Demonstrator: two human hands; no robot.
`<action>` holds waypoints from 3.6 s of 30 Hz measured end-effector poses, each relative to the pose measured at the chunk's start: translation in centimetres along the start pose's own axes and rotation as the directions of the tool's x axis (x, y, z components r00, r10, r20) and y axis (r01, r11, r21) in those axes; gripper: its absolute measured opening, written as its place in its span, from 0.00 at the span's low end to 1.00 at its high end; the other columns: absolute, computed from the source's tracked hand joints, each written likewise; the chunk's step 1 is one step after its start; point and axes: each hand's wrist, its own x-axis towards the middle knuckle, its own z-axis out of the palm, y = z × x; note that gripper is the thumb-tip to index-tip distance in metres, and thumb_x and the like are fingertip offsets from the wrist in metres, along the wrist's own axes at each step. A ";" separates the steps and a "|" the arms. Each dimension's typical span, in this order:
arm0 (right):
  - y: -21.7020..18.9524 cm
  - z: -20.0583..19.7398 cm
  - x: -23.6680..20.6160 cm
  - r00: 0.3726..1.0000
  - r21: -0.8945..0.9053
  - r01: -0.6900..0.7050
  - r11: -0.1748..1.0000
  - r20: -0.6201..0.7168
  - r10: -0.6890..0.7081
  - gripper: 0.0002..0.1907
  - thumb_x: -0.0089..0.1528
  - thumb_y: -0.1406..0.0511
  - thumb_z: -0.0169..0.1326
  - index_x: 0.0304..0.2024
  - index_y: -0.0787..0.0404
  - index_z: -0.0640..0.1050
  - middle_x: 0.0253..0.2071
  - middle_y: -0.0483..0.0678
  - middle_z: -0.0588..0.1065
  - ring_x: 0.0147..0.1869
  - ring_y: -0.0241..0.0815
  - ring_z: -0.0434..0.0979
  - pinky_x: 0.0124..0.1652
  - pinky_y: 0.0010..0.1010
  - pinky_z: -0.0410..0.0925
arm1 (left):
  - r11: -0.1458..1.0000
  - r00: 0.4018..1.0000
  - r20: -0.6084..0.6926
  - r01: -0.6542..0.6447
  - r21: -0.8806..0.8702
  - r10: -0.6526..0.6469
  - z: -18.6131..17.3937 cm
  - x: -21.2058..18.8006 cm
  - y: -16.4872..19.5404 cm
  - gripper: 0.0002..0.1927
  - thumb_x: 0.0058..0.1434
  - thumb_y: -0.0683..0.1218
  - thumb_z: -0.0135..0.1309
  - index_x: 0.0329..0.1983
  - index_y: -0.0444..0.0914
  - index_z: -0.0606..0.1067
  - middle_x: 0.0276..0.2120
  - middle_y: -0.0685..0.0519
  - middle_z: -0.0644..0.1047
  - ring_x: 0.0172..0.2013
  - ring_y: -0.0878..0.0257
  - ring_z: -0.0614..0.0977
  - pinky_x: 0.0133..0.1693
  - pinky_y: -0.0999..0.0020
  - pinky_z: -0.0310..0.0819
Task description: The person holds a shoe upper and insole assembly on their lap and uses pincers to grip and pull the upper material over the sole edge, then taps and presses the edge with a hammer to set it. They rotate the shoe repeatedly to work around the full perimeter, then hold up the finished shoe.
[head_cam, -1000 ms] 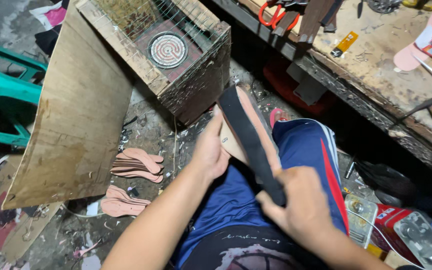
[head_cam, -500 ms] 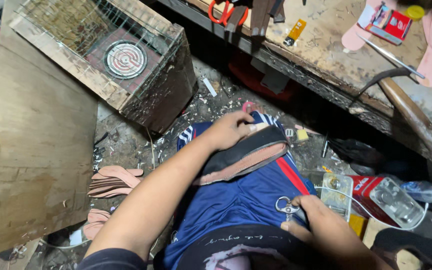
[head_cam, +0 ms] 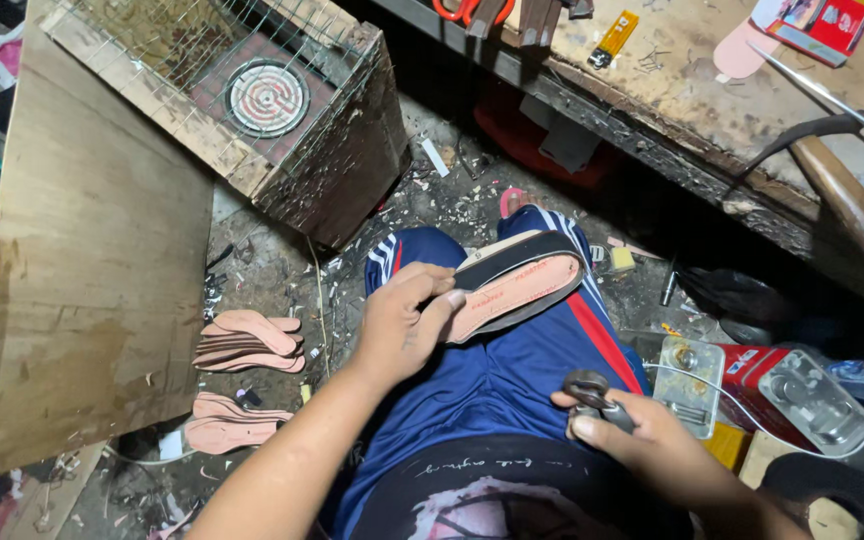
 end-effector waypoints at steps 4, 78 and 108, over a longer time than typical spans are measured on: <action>-2.5 0.2 -0.4 0.982 -0.269 0.179 0.946 -0.012 -0.189 0.22 0.62 0.57 0.56 0.56 0.60 0.79 0.55 0.48 0.78 0.61 0.39 0.75 0.61 0.29 0.64 | 0.994 0.991 -0.068 0.111 -0.009 -0.112 1.1 -0.2 0.7 0.07 0.66 0.43 0.54 0.39 0.33 0.78 0.41 0.46 0.82 0.41 0.53 0.85 0.45 0.65 0.78; -7.0 -3.1 5.3 0.692 -0.903 0.210 0.373 -0.132 -0.709 0.26 0.52 0.65 0.58 0.53 0.64 0.73 0.40 0.54 0.74 0.48 0.56 0.76 0.46 0.43 0.70 | 0.719 0.660 0.606 -0.141 0.681 -0.445 9.4 15.7 3.5 0.20 0.56 0.57 0.61 0.42 0.38 0.82 0.41 0.42 0.82 0.45 0.46 0.84 0.49 0.54 0.77; -11.0 8.4 3.2 0.934 -0.593 0.352 0.724 0.168 -0.316 0.34 0.59 0.57 0.51 0.67 0.59 0.65 0.52 0.58 0.77 0.57 0.57 0.77 0.55 0.40 0.67 | 0.969 0.993 -0.053 -0.089 0.229 0.104 -2.6 -6.0 0.2 0.29 0.54 0.38 0.55 0.62 0.34 0.72 0.63 0.39 0.72 0.67 0.37 0.69 0.68 0.49 0.63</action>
